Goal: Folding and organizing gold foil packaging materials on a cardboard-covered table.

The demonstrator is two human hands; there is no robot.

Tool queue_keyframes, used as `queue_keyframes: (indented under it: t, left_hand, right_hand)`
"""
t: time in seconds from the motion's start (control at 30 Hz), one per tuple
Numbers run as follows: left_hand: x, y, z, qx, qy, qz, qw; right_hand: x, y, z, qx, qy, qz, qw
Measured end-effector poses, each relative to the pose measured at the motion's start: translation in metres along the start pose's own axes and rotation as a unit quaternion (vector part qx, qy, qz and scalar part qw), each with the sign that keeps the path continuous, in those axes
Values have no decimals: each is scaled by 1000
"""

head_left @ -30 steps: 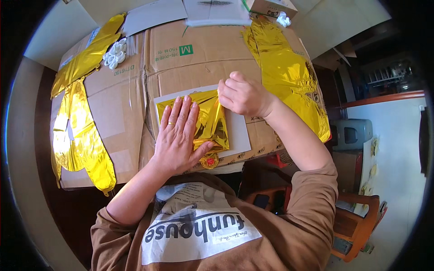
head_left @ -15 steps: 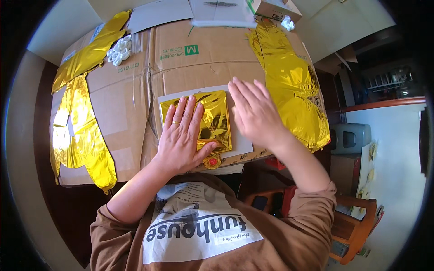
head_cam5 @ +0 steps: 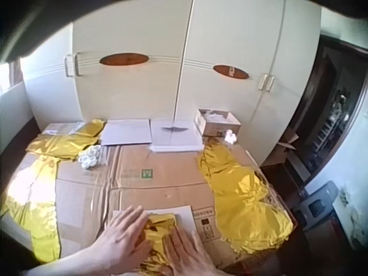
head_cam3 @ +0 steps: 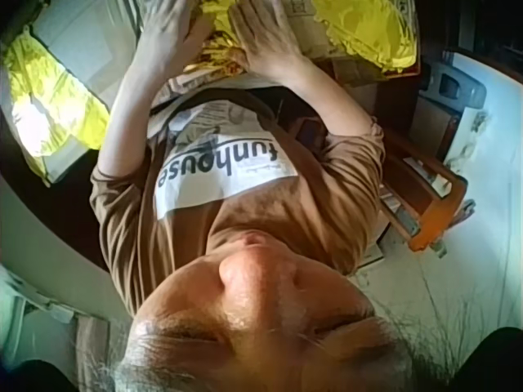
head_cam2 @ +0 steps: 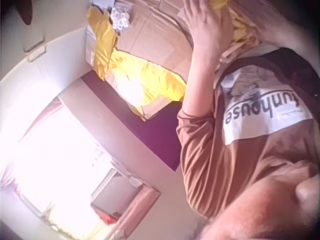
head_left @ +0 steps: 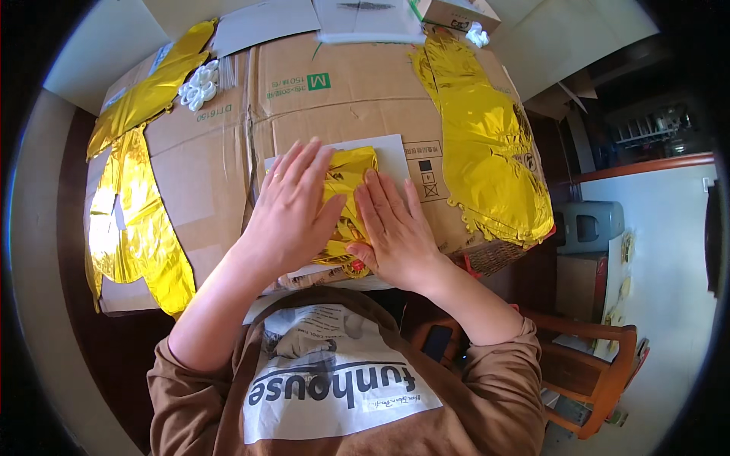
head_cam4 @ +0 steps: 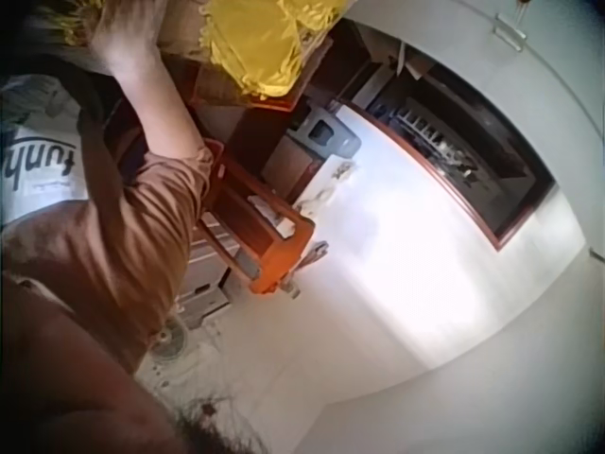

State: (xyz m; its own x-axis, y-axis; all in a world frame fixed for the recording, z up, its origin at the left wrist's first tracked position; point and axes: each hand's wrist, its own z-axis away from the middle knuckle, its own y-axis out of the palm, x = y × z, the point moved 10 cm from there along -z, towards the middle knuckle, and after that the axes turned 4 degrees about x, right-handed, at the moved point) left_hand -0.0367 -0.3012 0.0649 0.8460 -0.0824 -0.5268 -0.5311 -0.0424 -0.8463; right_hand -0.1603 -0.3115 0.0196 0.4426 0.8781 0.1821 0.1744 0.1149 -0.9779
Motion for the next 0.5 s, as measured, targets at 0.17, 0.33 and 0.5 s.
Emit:
queue_keyframes:
  t: [0.17, 0.33, 0.5]
  left_hand:
    - [-22, 43, -27, 30, 131, -77, 988]
    - [2, 48, -43, 54, 171, -87, 980]
    - [2, 51, -42, 32, 166, -113, 979]
  right_hand:
    - [0, 11, -3, 15, -9, -1, 1000]
    - [-1, 8, -2, 49, 29, -26, 998]
    - [1, 9, 1, 30, 16, 9, 999]
